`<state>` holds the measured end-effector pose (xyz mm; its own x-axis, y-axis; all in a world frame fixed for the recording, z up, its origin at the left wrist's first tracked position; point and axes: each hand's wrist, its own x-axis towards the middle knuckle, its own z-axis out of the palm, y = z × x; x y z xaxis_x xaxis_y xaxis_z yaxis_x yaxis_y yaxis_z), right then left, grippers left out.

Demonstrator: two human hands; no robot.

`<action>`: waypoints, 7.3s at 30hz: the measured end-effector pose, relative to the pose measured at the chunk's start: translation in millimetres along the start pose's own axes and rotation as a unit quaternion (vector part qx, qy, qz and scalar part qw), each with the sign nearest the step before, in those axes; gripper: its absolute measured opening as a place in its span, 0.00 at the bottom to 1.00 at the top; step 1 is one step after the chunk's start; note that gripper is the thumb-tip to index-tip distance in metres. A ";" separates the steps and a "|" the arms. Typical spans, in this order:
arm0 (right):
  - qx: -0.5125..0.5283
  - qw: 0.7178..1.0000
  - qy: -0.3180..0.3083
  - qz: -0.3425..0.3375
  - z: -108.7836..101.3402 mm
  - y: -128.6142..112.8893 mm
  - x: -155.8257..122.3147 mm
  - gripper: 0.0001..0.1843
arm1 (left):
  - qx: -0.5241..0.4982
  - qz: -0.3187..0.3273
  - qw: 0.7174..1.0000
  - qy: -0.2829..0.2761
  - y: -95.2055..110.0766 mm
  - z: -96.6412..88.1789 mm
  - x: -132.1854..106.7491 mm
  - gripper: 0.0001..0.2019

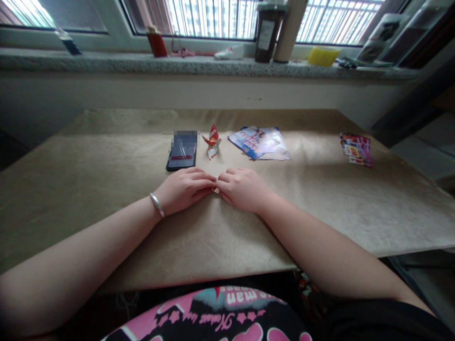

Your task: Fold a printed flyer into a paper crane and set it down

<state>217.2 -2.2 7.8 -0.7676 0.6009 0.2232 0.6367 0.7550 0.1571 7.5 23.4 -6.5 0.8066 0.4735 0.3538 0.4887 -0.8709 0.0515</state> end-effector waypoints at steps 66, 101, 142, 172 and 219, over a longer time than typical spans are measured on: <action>0.265 0.955 0.017 0.132 13.7 -0.2 10.1 0.07 | 0.054 -0.069 0.994 -0.061 13.3 -11.2 0.3 0.10; 0.173 0.953 -0.055 0.241 6.7 -0.8 11.3 0.10 | 0.108 -0.030 0.991 -0.070 17.0 -15.4 1.5 0.09; 0.096 0.993 -0.028 0.061 -4.8 6.1 -1.5 0.12 | 0.169 0.020 0.976 -0.138 27.3 -20.5 6.9 0.08; 0.103 0.986 -0.071 0.106 -12.5 18.6 -13.7 0.10 | 0.095 0.019 0.987 -0.131 13.0 -29.2 0.3 0.10; 0.099 0.991 -0.039 0.087 -4.7 5.1 -5.3 0.13 | 0.057 0.023 0.991 -0.118 8.0 -20.4 0.7 0.14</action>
<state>224.9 -2.7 11.9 -0.6563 0.7386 0.1539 0.7382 0.6708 -0.0711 5.2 14.1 13.2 0.8776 0.4629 0.1249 0.4732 -0.8782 -0.0702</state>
